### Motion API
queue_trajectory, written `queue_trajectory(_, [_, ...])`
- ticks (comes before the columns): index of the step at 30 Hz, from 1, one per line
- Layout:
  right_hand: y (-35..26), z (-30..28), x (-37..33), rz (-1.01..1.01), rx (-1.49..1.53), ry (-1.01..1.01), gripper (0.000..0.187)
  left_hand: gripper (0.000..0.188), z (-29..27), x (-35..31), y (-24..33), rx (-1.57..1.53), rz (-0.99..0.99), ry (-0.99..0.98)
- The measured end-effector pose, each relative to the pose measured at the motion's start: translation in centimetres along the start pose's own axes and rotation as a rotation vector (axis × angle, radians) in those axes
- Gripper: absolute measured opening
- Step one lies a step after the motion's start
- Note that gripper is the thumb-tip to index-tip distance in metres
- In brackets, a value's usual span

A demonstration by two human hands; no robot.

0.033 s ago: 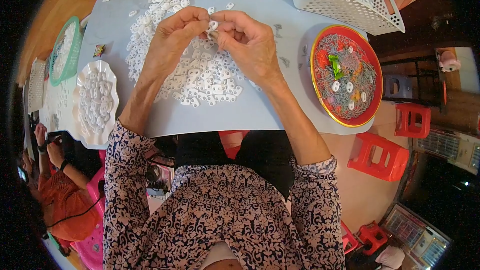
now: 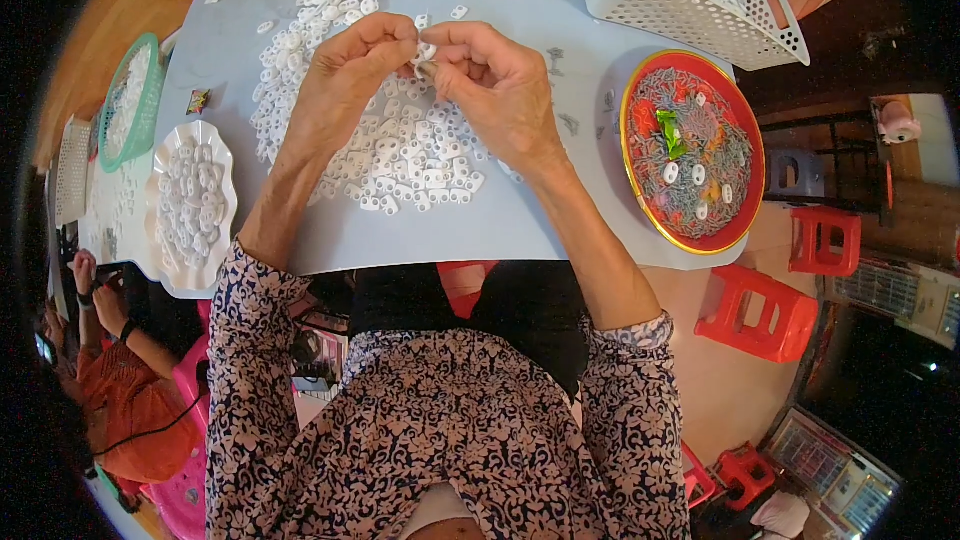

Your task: Manually assembling small white plastic components with metal inserts at a workspace.

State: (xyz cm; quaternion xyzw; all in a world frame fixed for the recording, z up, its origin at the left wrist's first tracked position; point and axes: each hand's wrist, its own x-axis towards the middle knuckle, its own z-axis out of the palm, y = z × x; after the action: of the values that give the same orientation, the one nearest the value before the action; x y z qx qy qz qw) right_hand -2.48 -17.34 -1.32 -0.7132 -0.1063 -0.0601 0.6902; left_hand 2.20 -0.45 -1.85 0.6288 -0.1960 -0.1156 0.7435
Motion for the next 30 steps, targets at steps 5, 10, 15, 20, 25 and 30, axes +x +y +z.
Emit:
queue_trajectory(5, [0.6,0.1,0.1,-0.056,0.083,0.062,0.02,0.012,0.4,-0.2,0.1,-0.163,-0.117,0.042])
queue_trajectory(10, [0.5,0.0,0.1,-0.042,0.088,0.025,0.017,0.013,0.6,-0.3,-0.4,-0.209,-0.101,0.098])
queue_trajectory(15, [0.3,-0.3,0.1,0.003,0.081,-0.021,0.015,0.014,0.3,-0.3,-0.5,-0.088,-0.049,0.117])
queue_trajectory(20, [0.8,-0.1,0.2,0.027,0.162,0.046,0.015,0.016,0.6,-0.4,-0.3,-0.057,-0.039,0.067])
queue_trajectory(25, [0.9,0.5,0.1,0.03,0.164,0.031,0.015,0.015,1.2,-0.3,-0.1,-0.169,0.034,0.117])
queue_trajectory(30, [0.8,0.0,0.1,0.022,0.16,0.066,0.015,0.013,0.7,-0.3,0.1,-0.085,0.036,0.107])
